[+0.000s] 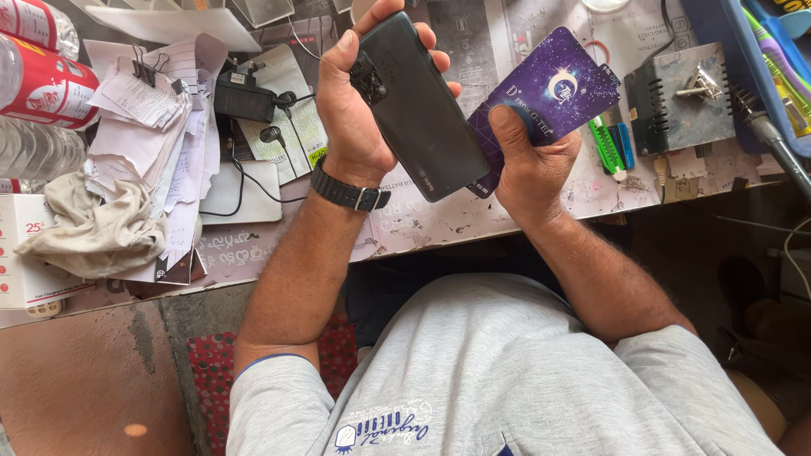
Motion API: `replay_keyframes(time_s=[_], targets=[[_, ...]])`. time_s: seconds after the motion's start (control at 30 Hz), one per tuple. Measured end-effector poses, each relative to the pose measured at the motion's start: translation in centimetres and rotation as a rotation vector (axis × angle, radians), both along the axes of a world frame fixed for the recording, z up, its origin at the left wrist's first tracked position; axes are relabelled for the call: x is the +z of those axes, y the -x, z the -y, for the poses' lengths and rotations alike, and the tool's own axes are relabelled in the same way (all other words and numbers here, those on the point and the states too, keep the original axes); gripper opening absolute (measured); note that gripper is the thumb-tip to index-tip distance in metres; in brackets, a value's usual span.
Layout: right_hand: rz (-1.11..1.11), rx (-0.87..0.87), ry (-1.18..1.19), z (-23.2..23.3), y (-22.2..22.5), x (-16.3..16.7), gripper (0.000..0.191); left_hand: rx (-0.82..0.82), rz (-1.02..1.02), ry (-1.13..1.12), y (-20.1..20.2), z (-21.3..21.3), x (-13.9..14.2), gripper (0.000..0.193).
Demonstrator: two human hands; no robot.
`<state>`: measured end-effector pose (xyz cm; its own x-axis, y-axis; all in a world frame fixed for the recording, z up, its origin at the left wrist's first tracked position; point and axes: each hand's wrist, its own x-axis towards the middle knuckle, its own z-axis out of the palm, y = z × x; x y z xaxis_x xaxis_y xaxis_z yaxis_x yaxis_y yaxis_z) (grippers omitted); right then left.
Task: The person uses a green utility knife to carefully pry and scrape along the edges of a black smartphone. They then use a purple plastic card to continue prying the device's casing apart.
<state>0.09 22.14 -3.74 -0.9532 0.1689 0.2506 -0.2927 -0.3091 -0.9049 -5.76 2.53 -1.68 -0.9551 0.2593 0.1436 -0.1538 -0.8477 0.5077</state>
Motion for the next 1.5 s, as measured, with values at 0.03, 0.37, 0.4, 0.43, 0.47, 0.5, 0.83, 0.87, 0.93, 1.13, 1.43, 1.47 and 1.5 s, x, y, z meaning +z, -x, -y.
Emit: replay_keyframes(time_s=[0.03, 0.37, 0.4, 0.43, 0.47, 0.5, 0.83, 0.87, 0.93, 1.13, 1.43, 1.47, 1.5], targets=[[0.005, 0.003, -0.005, 0.0, -0.1, 0.0, 0.007, 0.001, 0.001, 0.009, 0.1, 0.1, 0.0, 0.050], [-0.011, 0.045, -0.085, -0.3, -0.5, 0.4, 0.008, -0.024, -0.006, 0.042, 0.1, 0.2, 0.1, 0.050], [-0.009, 0.024, -0.080, -0.2, -0.6, 0.4, 0.008, -0.029, 0.002, 0.027, 0.1, 0.1, 0.1, 0.050], [-0.008, 0.004, -0.075, -0.1, -0.6, 0.3, 0.008, -0.033, 0.008, 0.012, 0.1, 0.1, 0.2, 0.050], [-0.007, -0.015, -0.070, 0.1, -0.6, 0.2, 0.008, -0.005, 0.004, 0.026, 0.0, 0.0, 0.2, 0.051], [-0.001, -0.025, -0.043, 0.2, -0.6, 0.0, 0.008, 0.023, 0.000, 0.041, -0.2, -0.1, 0.2, 0.051], [-0.004, -0.011, -0.026, 0.1, -0.8, -0.6, 0.007, -0.013, -0.015, 0.033, -0.3, -0.1, 0.3, 0.050], [-0.003, 0.004, -0.024, 0.0, -0.9, -0.5, 0.007, -0.009, -0.024, 0.056, -0.3, 0.0, 0.3, 0.049], [0.008, 0.008, -0.031, -0.1, -1.0, -0.4, 0.006, -0.004, -0.039, 0.090, -0.3, 0.0, 0.3, 0.048], [-0.021, -0.037, -0.057, 0.1, -1.0, -0.6, 0.008, 0.018, -0.017, 0.079, -0.2, -0.4, 0.1, 0.051], [-0.026, -0.089, -0.161, 0.1, -1.3, -0.4, 0.012, 0.023, -0.039, 0.076, -0.4, -0.4, 0.0, 0.051], [-0.036, -0.091, -0.167, 0.1, -1.3, -0.3, 0.012, 0.023, -0.044, 0.086, -0.4, -0.3, 0.0, 0.050], [-0.036, -0.093, -0.162, 0.1, -1.3, -0.3, 0.012, 0.022, -0.047, 0.093, -0.4, -0.3, 0.0, 0.050]])
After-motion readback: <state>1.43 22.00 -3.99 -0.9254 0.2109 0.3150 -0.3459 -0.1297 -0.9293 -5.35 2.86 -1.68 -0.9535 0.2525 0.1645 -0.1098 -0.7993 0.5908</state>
